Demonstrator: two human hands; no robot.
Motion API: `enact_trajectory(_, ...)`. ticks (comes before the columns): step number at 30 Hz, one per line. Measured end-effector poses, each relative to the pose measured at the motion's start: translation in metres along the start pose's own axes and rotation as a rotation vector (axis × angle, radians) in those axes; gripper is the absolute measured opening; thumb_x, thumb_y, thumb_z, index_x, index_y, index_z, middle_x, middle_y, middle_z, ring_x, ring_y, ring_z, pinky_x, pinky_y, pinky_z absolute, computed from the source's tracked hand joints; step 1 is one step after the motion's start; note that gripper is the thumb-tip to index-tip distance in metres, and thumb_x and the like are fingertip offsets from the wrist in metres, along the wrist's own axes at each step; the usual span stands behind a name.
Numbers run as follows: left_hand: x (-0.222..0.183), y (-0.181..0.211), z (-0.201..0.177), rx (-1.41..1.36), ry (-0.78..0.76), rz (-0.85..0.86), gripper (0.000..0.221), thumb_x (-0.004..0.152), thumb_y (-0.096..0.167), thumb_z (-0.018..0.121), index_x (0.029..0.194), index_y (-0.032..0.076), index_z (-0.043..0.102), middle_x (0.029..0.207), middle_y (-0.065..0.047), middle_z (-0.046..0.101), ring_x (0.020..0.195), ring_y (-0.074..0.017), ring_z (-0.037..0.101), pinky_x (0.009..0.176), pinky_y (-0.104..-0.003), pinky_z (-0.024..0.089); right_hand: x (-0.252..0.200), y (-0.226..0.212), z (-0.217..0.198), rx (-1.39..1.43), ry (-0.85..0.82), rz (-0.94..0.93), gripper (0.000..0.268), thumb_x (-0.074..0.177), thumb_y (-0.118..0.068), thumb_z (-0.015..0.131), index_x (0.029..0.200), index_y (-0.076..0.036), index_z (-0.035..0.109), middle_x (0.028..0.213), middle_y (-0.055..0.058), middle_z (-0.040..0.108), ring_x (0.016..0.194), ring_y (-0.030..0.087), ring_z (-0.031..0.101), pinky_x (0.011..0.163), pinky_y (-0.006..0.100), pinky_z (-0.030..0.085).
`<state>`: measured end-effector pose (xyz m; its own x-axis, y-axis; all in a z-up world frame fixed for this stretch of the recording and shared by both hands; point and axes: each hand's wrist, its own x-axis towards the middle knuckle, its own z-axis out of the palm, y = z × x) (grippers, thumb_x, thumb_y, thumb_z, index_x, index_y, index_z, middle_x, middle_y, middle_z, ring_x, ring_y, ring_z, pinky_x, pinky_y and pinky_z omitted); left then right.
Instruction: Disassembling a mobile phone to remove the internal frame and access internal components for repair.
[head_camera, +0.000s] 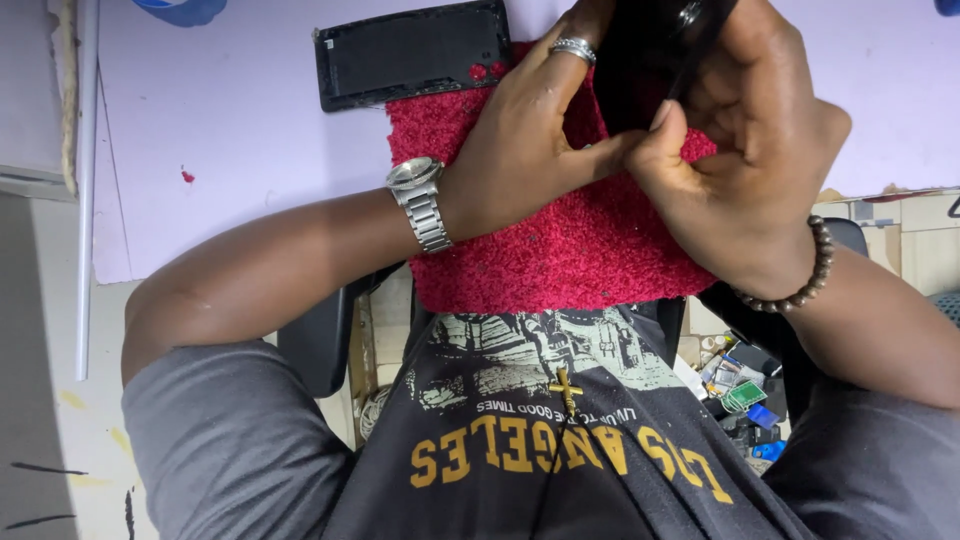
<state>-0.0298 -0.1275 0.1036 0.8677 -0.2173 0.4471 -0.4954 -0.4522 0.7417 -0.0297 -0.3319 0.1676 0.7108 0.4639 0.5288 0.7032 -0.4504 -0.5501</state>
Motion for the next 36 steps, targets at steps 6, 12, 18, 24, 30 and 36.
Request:
enact_trajectory(6,0.003,0.010,-0.002,0.034,0.051,0.006,0.054,0.096,0.049,0.076,0.091,0.003,0.049,0.113,-0.025,0.062,0.111,-0.0376,0.064,0.086,-0.048,0.054,-0.007,0.003,0.013,0.309,-0.016,0.013,0.052,0.124,-0.001,0.057,0.165,0.009,0.026,0.131,0.032,0.068,0.102,0.024,0.069,0.092,0.030,0.055)
enact_trajectory(12,-0.001,0.000,0.004,0.008,-0.046,-0.051,0.094,0.104,0.056,0.079,0.158,-0.008,0.035,0.169,-0.028,0.039,0.163,-0.0421,0.038,0.135,-0.050,0.047,-0.015,0.017,0.021,0.230,0.069,0.046,0.064,0.129,0.011,0.062,0.173,-0.007,0.019,0.098,0.017,0.060,0.079,0.016,0.050,0.076,0.029,0.039)
enact_trajectory(18,-0.004,-0.009,0.010,0.025,-0.035,-0.057,0.098,0.108,0.057,0.079,0.166,0.001,0.024,0.174,-0.026,0.039,0.167,-0.0401,0.041,0.138,-0.046,0.048,-0.004,0.011,0.020,0.242,0.128,0.119,0.051,0.116,0.015,0.055,0.154,-0.006,0.028,0.083,0.009,0.042,0.068,0.014,0.034,0.065,0.030,0.025)
enact_trajectory(24,-0.008,-0.014,0.015,0.126,0.002,-0.057,0.120,0.108,0.069,0.088,0.176,0.012,0.007,0.186,-0.012,0.025,0.179,-0.0327,0.026,0.147,-0.047,0.050,-0.016,0.051,-0.007,0.195,0.070,0.142,0.085,0.129,0.014,0.067,0.180,-0.018,0.007,0.092,0.016,0.040,0.077,0.020,0.039,0.074,0.036,0.025)
enact_trajectory(30,-0.015,-0.021,0.010,0.200,0.013,0.044,0.130,0.114,0.052,0.107,0.182,0.025,-0.001,0.193,-0.016,0.007,0.188,-0.0395,0.019,0.162,-0.047,0.037,0.008,0.002,-0.020,0.157,-0.025,-0.028,0.050,0.118,0.015,0.063,0.159,0.011,0.036,0.096,0.022,0.056,0.079,0.021,0.054,0.071,0.031,0.049)
enact_trajectory(36,-0.011,-0.007,0.007,0.187,0.071,0.160,0.126,0.118,0.049,0.098,0.183,0.035,-0.009,0.180,-0.012,0.028,0.171,-0.0303,0.049,0.144,-0.041,0.060,0.000,-0.009,-0.010,0.106,0.118,-0.054,0.044,0.119,0.007,0.068,0.157,0.020,0.049,0.098,0.020,0.059,0.077,0.016,0.056,0.074,0.027,0.051)
